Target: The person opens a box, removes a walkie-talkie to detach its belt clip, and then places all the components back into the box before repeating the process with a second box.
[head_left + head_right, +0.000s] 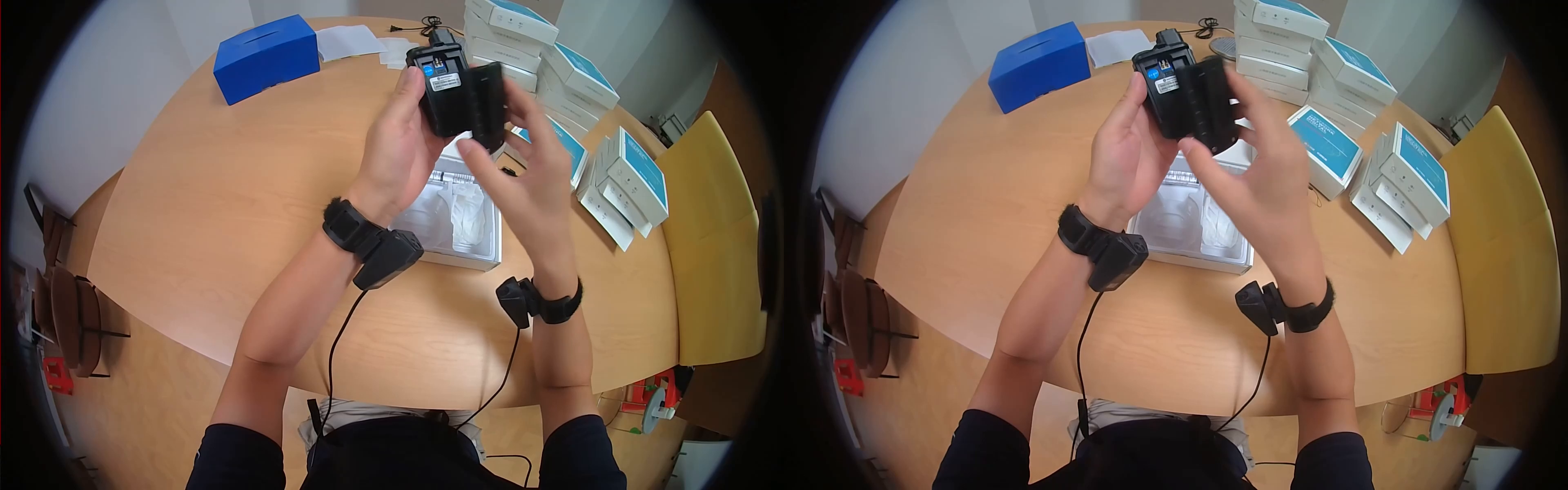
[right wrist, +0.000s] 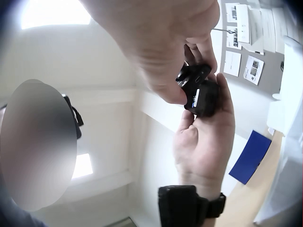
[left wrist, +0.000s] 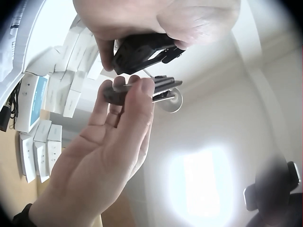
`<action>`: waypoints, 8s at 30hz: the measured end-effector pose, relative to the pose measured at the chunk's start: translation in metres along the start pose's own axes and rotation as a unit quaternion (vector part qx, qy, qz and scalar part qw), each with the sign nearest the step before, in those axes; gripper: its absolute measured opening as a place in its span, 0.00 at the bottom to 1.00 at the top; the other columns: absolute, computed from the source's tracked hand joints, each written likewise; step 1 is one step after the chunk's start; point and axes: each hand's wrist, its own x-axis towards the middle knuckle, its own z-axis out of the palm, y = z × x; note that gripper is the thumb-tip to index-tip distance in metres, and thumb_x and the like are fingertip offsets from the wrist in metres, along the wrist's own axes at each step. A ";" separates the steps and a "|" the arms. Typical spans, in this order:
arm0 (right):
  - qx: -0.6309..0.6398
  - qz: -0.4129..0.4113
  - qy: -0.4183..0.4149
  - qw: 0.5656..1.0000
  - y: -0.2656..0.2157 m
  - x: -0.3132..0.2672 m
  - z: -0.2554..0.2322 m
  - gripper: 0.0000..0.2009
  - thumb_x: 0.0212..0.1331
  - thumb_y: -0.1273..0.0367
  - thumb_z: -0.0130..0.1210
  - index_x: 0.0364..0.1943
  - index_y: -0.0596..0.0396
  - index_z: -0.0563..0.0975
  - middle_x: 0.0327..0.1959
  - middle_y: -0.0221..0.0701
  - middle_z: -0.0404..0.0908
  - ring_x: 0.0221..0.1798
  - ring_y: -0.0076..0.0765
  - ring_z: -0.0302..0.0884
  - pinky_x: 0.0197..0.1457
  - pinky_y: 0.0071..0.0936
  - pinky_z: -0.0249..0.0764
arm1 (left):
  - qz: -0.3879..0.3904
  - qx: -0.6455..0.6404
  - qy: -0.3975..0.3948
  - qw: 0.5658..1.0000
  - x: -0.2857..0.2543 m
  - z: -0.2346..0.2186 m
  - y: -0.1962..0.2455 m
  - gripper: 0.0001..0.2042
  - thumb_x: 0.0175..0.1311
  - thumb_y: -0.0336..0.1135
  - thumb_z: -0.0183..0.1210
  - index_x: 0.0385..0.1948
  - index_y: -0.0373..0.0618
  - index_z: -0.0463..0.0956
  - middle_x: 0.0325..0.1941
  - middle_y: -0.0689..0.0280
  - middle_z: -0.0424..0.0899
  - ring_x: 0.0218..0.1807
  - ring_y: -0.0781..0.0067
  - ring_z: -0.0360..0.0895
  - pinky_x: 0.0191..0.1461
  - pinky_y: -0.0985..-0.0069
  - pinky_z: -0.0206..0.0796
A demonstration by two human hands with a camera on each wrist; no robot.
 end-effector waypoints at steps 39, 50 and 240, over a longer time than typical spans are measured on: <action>-0.173 -0.103 0.006 0.980 0.002 -0.005 0.014 0.50 0.42 0.71 0.83 0.76 0.53 0.69 0.56 0.41 0.79 0.53 0.50 0.85 0.50 0.40 0.85 | 0.080 0.150 -0.065 0.983 0.000 0.000 -0.004 0.29 0.71 0.32 0.71 0.68 0.43 0.65 0.57 0.63 0.81 0.56 0.75 0.84 0.59 0.71 0.83; -0.035 0.003 -0.027 0.999 0.005 -0.004 0.001 0.42 0.50 0.70 0.79 0.73 0.58 0.73 0.53 0.36 0.83 0.48 0.34 0.84 0.50 0.32 0.85 | -0.048 0.035 -0.013 0.998 0.001 -0.008 -0.004 0.27 0.88 0.52 0.35 0.70 0.38 0.69 0.65 0.54 0.84 0.63 0.54 0.84 0.71 0.53 0.75; -0.057 -0.173 -0.065 0.981 0.008 0.010 -0.024 0.56 0.34 0.65 0.88 0.77 0.53 0.69 0.78 0.36 0.71 0.73 0.46 0.74 0.73 0.42 0.75 | 0.021 0.153 -0.009 0.988 -0.017 0.034 -0.001 0.26 0.73 0.36 0.70 0.67 0.42 0.69 0.58 0.60 0.83 0.55 0.66 0.88 0.53 0.71 0.85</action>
